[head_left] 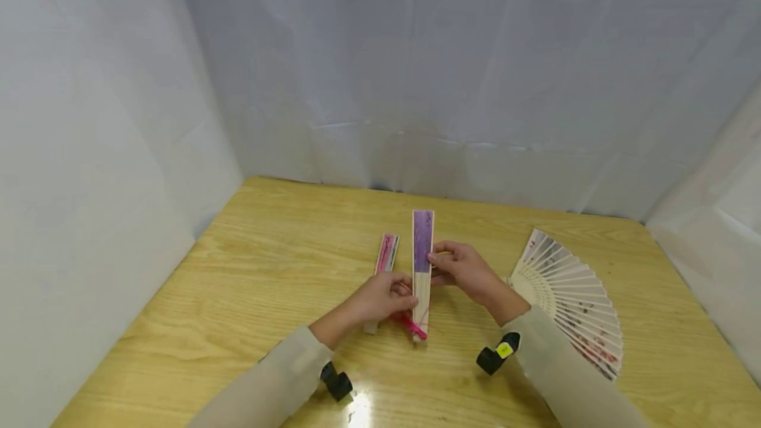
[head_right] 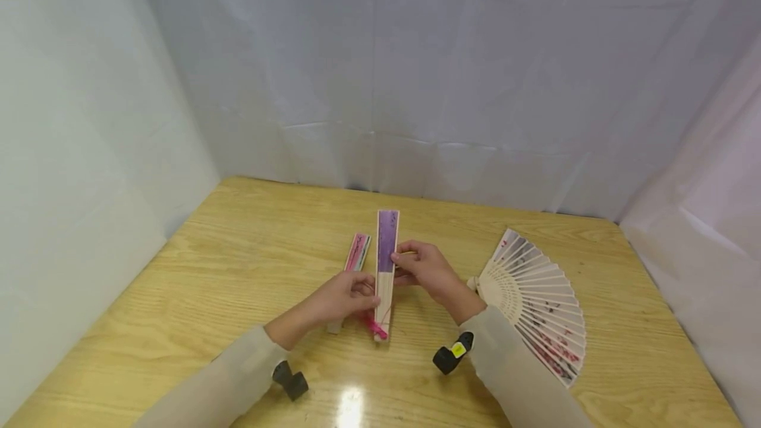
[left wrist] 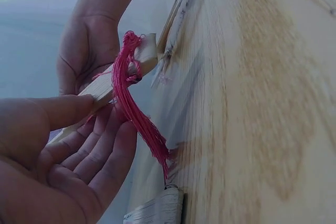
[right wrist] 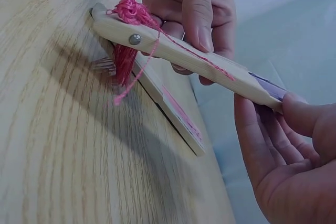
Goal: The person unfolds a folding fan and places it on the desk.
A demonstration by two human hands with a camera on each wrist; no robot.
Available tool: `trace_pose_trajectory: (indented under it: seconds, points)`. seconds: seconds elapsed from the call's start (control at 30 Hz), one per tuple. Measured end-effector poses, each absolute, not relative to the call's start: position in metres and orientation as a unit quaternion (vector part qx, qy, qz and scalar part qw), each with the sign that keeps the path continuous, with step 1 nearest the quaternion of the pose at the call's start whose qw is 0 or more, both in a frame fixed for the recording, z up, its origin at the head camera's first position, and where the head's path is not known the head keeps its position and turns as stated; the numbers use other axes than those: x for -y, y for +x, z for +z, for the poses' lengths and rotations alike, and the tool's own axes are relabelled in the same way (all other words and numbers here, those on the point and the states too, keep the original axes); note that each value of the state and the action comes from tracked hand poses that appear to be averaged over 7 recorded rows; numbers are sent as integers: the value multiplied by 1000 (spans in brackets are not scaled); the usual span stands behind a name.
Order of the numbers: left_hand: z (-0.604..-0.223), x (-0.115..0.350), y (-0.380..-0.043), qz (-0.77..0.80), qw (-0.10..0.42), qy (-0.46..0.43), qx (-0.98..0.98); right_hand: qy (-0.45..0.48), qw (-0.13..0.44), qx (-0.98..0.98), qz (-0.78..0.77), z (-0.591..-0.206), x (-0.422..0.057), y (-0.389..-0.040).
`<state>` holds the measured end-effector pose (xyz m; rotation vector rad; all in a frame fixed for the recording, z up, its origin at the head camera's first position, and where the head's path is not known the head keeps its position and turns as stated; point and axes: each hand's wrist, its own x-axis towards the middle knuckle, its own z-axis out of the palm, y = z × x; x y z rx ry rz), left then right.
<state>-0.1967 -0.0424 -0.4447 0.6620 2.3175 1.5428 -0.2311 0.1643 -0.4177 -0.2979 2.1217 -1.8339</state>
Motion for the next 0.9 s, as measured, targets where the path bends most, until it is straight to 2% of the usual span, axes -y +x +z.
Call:
trace_pose_trajectory:
  seconds: [0.9]
  points:
    - [-446,39,-196,625,150,170,-747,-32,108,-711,-694,-420,-163,-231]
